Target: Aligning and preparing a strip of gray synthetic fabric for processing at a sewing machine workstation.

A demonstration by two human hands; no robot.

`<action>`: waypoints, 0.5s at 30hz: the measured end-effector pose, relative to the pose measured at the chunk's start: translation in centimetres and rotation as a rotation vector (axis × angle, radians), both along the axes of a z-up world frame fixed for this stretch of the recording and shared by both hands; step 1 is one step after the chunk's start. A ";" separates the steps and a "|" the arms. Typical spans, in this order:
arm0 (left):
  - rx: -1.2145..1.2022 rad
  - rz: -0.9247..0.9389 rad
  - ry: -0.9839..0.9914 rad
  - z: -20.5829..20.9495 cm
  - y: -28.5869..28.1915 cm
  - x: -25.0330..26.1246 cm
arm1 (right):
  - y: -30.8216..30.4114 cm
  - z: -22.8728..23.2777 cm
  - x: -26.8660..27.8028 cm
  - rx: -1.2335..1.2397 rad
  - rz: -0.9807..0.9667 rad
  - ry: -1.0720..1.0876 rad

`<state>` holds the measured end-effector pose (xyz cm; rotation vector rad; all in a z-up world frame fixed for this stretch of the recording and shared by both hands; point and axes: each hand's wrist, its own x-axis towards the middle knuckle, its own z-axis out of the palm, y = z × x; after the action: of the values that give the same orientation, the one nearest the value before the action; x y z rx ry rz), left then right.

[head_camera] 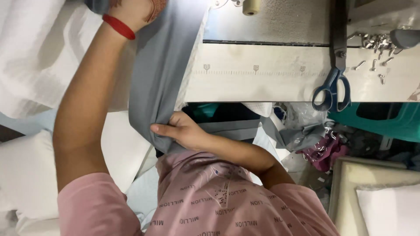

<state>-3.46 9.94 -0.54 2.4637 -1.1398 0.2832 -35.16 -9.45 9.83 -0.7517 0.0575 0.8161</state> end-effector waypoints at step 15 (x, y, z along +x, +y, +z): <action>-0.109 0.162 -0.151 12.3 -10.2 -9.0 | -9.6 -5.9 -4.7 -0.657 -0.184 -0.212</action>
<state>-12.50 -0.30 11.74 2.4750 -0.9559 0.5716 -39.90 -19.06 3.90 -1.4268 0.2082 0.5324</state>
